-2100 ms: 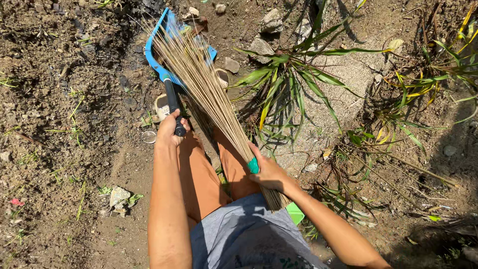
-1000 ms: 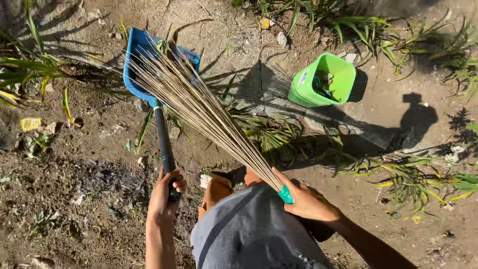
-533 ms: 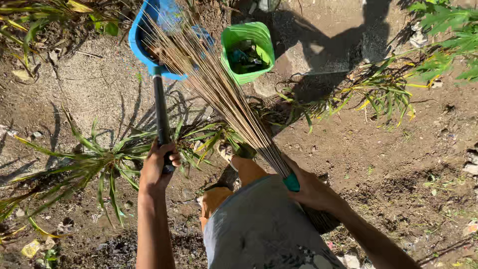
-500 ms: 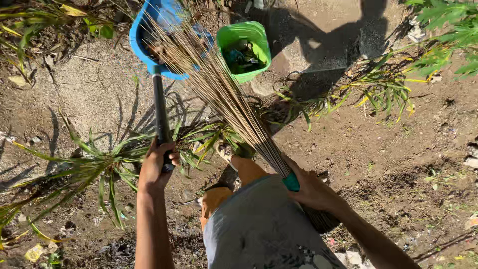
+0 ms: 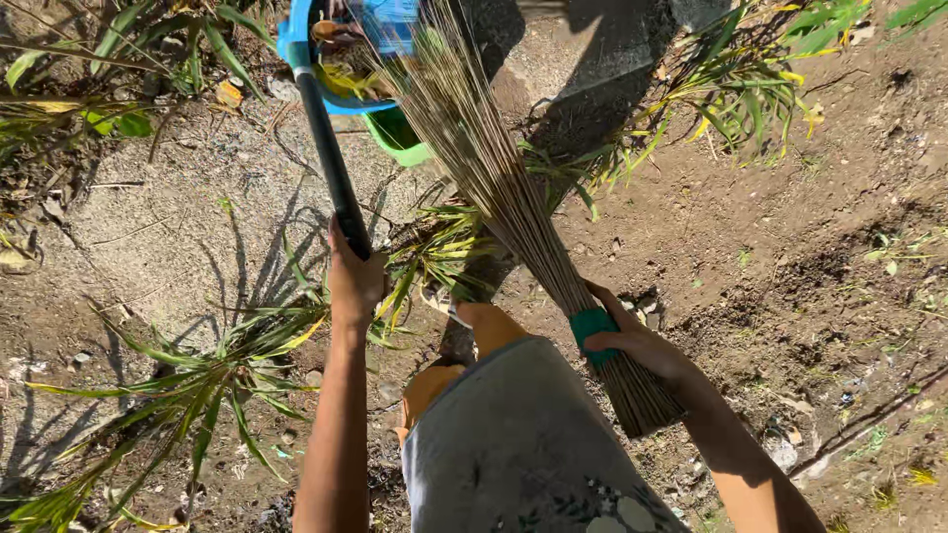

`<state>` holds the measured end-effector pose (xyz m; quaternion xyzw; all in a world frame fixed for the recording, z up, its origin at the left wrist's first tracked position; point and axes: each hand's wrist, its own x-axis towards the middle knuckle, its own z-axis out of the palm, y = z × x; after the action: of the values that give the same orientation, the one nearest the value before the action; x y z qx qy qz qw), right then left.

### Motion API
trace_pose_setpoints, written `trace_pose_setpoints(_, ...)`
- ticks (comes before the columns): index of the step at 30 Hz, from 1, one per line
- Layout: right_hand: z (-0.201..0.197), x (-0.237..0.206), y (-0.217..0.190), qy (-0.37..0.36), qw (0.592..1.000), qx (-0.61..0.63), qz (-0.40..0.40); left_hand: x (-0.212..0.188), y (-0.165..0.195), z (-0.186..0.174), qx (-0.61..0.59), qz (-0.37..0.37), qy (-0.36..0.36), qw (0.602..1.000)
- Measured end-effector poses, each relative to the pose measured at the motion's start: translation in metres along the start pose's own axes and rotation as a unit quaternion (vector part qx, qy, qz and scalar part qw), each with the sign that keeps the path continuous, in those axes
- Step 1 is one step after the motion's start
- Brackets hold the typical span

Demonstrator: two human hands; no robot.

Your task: The person sweeps debris and leaves on a dirt path using a traditional broom and a blue dustpan, then transfers the collected debris into a green bucket. The person repeats this process multiple times along the path.

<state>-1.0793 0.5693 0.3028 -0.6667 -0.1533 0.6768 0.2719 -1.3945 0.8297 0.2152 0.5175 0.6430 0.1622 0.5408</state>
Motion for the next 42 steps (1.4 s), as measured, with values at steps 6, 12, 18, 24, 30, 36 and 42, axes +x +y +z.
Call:
trace_pose_setpoints(6,-0.012,-0.006,0.006,-0.004,0.942,0.33,0.062,0.001,-0.036,0.075,0.165,0.045,0.046,0.984)
trace_pose_setpoints(12,-0.015,-0.004,0.019,-0.054,0.923,0.381,0.029,-0.012,-0.065,0.097,0.152,0.08,0.076,0.982)
trace_pose_setpoints(18,-0.022,-0.009,0.019,-0.056,0.902,0.426,0.037,-0.029,-0.056,0.082,0.146,0.17,0.131,0.966)
trace_pose_setpoints(24,-0.026,-0.051,0.014,-0.087,0.9,0.426,-0.026,-0.054,-0.043,0.057,0.13,0.14,0.095,0.977)
trace_pose_setpoints(30,-0.034,-0.096,0.016,-0.128,0.882,0.453,-0.01,-0.082,-0.053,0.06,0.086,0.083,0.083,0.989)
trace_pose_setpoints(36,-0.029,-0.119,0.012,-0.057,0.915,0.4,-0.014,-0.078,-0.067,0.062,0.148,0.19,0.163,0.957)
trace_pose_setpoints(42,-0.02,-0.107,-0.007,-0.017,0.935,0.353,-0.02,-0.078,-0.063,0.047,0.101,0.088,0.104,0.985)
